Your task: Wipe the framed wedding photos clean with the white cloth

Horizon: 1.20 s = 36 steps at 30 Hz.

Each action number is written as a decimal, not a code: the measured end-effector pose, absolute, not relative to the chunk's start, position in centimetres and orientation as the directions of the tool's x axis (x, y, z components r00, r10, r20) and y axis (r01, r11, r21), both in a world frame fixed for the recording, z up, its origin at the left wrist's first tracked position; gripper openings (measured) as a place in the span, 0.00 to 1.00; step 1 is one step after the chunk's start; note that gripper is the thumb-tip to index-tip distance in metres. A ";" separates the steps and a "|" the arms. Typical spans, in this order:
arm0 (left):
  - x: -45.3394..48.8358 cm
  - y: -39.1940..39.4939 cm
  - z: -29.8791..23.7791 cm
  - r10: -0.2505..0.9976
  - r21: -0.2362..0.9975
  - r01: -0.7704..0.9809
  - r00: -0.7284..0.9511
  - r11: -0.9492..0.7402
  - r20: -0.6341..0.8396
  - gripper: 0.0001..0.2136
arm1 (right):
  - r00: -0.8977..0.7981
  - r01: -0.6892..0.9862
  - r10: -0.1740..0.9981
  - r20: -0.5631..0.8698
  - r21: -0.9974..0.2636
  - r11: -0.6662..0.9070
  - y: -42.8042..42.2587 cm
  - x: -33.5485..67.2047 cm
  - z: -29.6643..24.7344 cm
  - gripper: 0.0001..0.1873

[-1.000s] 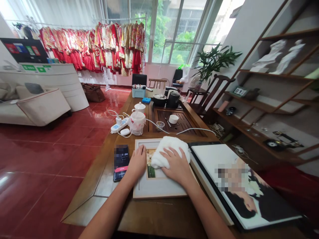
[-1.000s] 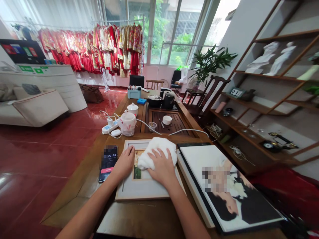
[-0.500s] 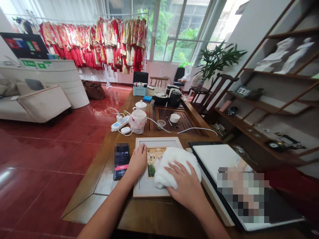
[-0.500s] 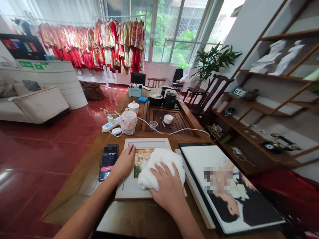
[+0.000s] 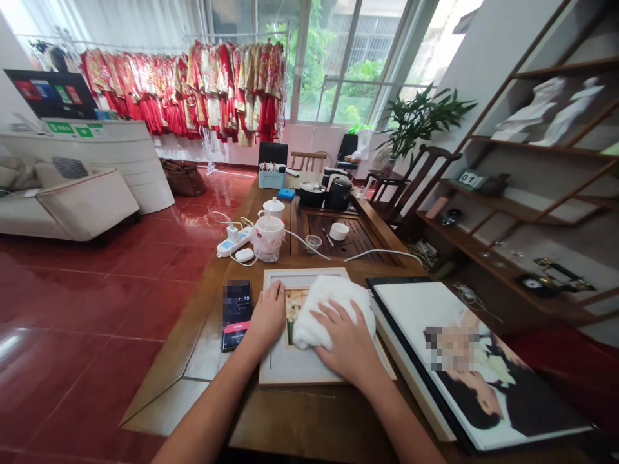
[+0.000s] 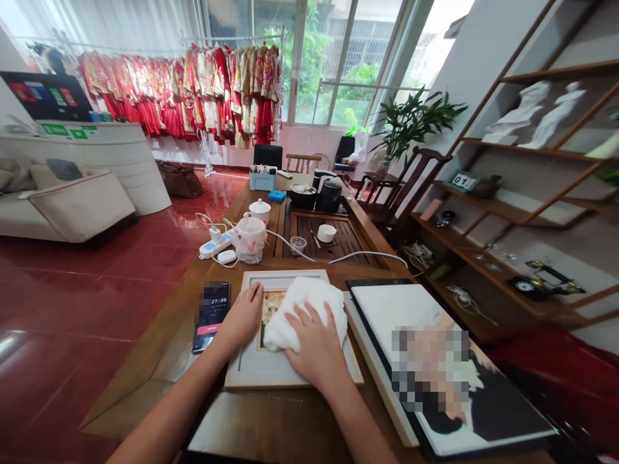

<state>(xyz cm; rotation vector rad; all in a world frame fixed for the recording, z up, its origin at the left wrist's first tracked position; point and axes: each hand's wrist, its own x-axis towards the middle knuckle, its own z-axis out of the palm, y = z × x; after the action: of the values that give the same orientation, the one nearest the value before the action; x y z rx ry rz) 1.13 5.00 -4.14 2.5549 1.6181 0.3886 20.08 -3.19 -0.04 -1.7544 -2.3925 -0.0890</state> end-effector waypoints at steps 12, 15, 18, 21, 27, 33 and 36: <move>1.2 5.1 -4.2 0.902 0.244 0.869 0.402 -0.430 0.160 0.25 | -0.307 0.945 0.941 0.144 -0.073 0.319 -0.6 19.3 0.2 0.31; 1.2 5.1 -4.1 0.898 0.233 0.868 0.413 -0.438 0.148 0.25 | -0.293 0.949 0.943 0.160 -0.075 0.307 0.5 18.9 0.1 0.31; 1.2 5.1 -4.1 0.901 0.226 0.873 0.410 -0.433 0.143 0.25 | -0.309 0.941 0.940 0.143 -0.096 0.324 -0.8 18.9 0.2 0.30; 1.2 5.0 -4.2 0.904 0.224 0.876 0.403 -0.427 0.145 0.25 | -0.343 0.925 0.931 0.127 -0.127 0.358 -3.5 19.3 0.3 0.29; 1.2 5.0 -4.1 0.899 0.238 0.868 0.407 -0.435 0.159 0.25 | -0.357 0.918 0.930 0.085 -0.153 0.366 -4.7 19.6 0.6 0.28; 1.0 5.1 -4.1 0.890 0.235 0.859 0.436 -0.455 0.133 0.25 | -0.331 0.935 0.936 0.120 -0.091 0.342 -0.1 18.6 0.1 0.32; 0.9 5.1 -4.2 0.888 0.236 0.856 0.440 -0.460 0.135 0.26 | -0.334 0.934 0.935 0.120 -0.088 0.345 0.5 18.4 0.1 0.32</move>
<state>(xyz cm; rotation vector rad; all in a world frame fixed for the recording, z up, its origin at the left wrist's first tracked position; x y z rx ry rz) 0.91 5.11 -4.16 2.5510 1.5532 0.3626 18.38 0.52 0.14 -1.7171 -2.4508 0.0055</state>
